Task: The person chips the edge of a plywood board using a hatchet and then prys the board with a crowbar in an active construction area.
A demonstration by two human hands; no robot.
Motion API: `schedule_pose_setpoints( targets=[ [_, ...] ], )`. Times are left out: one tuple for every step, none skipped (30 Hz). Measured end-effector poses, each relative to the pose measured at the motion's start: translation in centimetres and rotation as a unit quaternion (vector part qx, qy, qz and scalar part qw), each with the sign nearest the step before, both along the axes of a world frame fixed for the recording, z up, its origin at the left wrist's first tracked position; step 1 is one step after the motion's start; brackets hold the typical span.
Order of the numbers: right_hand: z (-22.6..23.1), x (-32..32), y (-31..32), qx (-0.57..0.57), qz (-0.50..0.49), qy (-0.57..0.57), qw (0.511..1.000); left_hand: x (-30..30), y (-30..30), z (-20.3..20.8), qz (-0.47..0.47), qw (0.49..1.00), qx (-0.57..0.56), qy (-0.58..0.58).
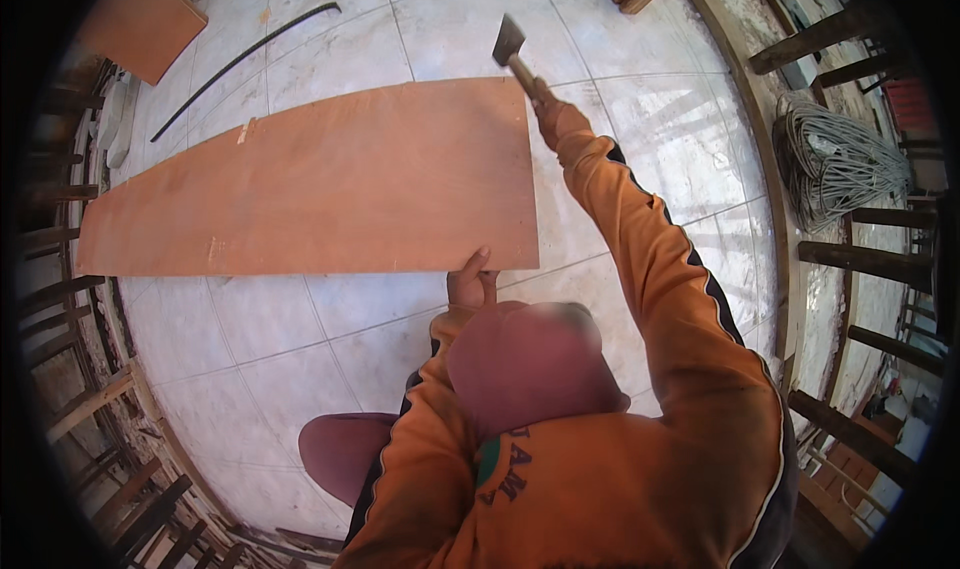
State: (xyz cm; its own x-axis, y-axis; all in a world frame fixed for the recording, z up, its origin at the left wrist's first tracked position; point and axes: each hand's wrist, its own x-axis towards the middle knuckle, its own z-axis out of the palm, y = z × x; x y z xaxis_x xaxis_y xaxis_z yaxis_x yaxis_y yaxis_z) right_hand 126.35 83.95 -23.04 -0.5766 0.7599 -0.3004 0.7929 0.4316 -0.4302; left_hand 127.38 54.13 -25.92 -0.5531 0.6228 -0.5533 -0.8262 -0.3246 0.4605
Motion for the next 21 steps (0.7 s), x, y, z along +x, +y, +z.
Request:
schedule_pose_setpoints(
  targets=[
    [0.5, 0.9, -0.2, 0.029, -0.019, 0.038, 0.999, 0.3, -0.2, -0.3, -0.002, 1.000, -0.005, -0.004],
    [-0.7, 1.2, -0.5, 0.034, -0.022, 0.037, 0.998, 0.4, -0.4, -0.5, 0.003, 1.000, 0.002, -0.009],
    [-1.2, 1.1, -0.1, 0.050, -0.026, 0.040, 0.998, 0.5, 0.1, -0.4, 0.006, 1.000, 0.020, -0.011],
    [-1.5, 0.9, 0.6, 0.035, 0.002, -0.037, 0.999, 0.5, 0.4, -0.5, 0.002, 1.000, 0.027, -0.010],
    [-1.7, 0.8, 1.5, 0.019, 0.029, -0.115, 0.993, 0.7, 0.6, -0.6, 0.005, 1.000, 0.017, -0.005],
    [-1.5, -0.1, 2.0, 0.020, 0.058, -0.162, 0.985, 0.2, 0.8, -0.5, 0.013, 1.000, 0.005, 0.005],
    [-1.5, 0.3, 2.1, 0.025, 0.057, -0.157, 0.986, 0.3, 0.8, -0.2, 0.013, 1.000, 0.010, 0.010],
    [-1.6, 1.2, 1.6, 0.019, 0.047, -0.132, 0.990, 0.6, 0.5, 0.1, 0.013, 1.000, 0.004, 0.010],
    [-1.1, 1.2, 1.0, 0.008, 0.042, -0.103, 0.994, 0.3, 0.1, 0.4, 0.020, 1.000, -0.007, 0.013],
    [-1.4, 1.7, 0.2, 0.045, 0.036, -0.052, 0.997, 0.3, -0.5, -0.1, 0.022, 1.000, -0.018, 0.011],
    [-1.6, 2.3, -0.7, 0.031, 0.008, -0.025, 0.999, 0.0, -0.9, -0.7, 0.010, 1.000, -0.017, 0.009],
    [-0.9, 2.3, -0.4, 0.022, 0.017, -0.044, 0.999, 0.0, -0.5, -0.7, -0.007, 1.000, -0.005, 0.008],
    [-0.7, 2.0, 0.0, 0.013, 0.025, -0.062, 0.998, 0.1, -0.6, -0.5, -0.008, 1.000, -0.005, 0.006],
    [-1.5, 1.3, 0.4, -0.011, 0.038, -0.120, 0.992, 0.3, -0.7, -0.3, 0.001, 1.000, -0.015, 0.000],
    [-1.7, 0.7, 1.8, -0.022, 0.044, -0.176, 0.983, 0.3, 0.3, 0.2, 0.005, 1.000, -0.011, -0.005],
    [-1.9, -0.1, 2.1, 0.016, 0.080, -0.178, 0.981, 0.2, 0.2, 0.2, 0.005, 1.000, -0.007, -0.001],
    [-2.1, 0.1, 2.2, 0.020, 0.079, -0.175, 0.981, 0.3, 0.0, 0.1, 0.007, 1.000, -0.014, -0.003],
    [-2.8, 1.0, 1.3, 0.026, 0.062, -0.122, 0.990, 0.5, -0.5, 0.3, 0.012, 0.999, -0.029, -0.011],
    [-3.4, 1.5, 0.7, 0.033, 0.044, -0.070, 0.996, 0.3, -0.4, 0.2, 0.015, 0.999, -0.033, -0.013],
    [-3.9, 1.2, 0.6, 0.029, 0.047, -0.073, 0.996, 0.1, -0.1, 0.1, 0.016, 0.999, -0.033, -0.004],
    [-4.9, 2.1, 0.9, 0.019, 0.054, -0.105, 0.993, 0.9, 0.0, 0.0, 0.010, 0.999, -0.035, -0.006]
  ],
)
